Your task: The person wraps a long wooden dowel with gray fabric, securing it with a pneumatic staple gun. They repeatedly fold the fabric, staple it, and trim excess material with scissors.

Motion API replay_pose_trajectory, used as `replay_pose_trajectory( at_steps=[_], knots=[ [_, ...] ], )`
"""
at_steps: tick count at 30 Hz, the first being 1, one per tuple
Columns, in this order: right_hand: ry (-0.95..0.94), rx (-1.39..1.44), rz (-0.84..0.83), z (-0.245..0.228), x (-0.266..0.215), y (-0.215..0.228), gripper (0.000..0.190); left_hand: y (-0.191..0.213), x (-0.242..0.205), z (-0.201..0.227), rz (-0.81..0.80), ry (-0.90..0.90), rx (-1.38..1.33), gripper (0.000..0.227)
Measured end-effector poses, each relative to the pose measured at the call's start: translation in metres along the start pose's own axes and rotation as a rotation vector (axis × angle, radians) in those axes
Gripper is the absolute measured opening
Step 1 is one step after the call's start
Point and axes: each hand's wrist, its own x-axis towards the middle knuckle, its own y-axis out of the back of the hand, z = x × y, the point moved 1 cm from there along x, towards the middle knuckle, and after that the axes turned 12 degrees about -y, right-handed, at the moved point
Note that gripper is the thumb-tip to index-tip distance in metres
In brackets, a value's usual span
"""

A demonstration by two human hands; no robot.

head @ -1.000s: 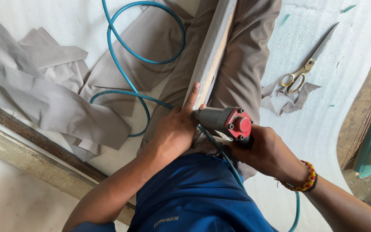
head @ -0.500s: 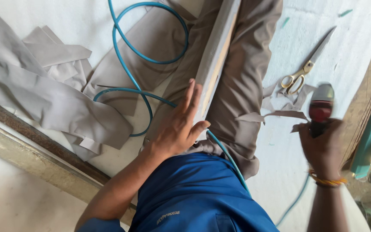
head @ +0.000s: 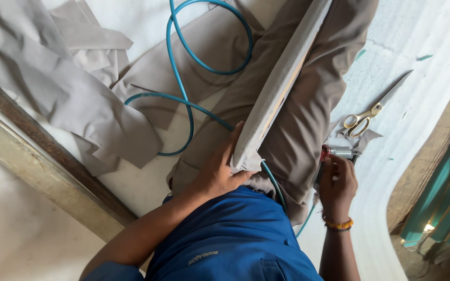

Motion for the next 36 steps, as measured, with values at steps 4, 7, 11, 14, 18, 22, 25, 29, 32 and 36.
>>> replay_pose_trajectory(
  at_steps=[4,7,11,14,18,22,25,29,32,36],
  knots=[
    [-0.149,0.273,-0.408,-0.099,-0.026,-0.028,0.029,-0.001,0.003,0.003,0.050,-0.020,-0.008,0.103],
    [-0.169,0.539,-0.715,-0.140,-0.032,-0.053,0.036,0.002,0.003,0.004,0.037,0.092,-0.173,0.106],
    [-0.348,0.731,-0.853,-0.153,-0.029,-0.063,0.040,0.002,0.003,0.007,0.049,0.105,-0.158,0.106],
    [-0.363,0.649,-0.798,-0.150,-0.028,-0.062,0.039,0.000,0.006,0.010,0.056,0.106,-0.163,0.106],
    [-0.303,0.844,-0.790,-0.145,-0.038,-0.068,0.034,0.004,0.005,0.007,0.033,0.065,-0.180,0.111],
    [-0.334,1.006,-0.866,-0.138,-0.041,-0.067,0.035,0.004,0.009,0.005,0.017,-0.067,-0.075,0.111],
    [-0.323,1.036,-0.867,-0.134,-0.044,-0.068,0.035,0.005,0.009,0.003,-0.020,-0.038,-0.061,0.109],
    [-0.327,1.025,-0.866,-0.133,-0.042,-0.073,0.036,0.008,0.009,0.005,-0.037,-0.055,-0.052,0.104],
    [-0.338,1.025,-0.889,-0.131,-0.040,-0.073,0.035,0.008,0.009,0.007,-0.055,-0.042,-0.054,0.102],
    [-0.384,0.957,-0.945,-0.124,-0.035,-0.076,0.039,0.008,0.008,0.006,-0.043,-0.029,-0.092,0.101]
  ],
)
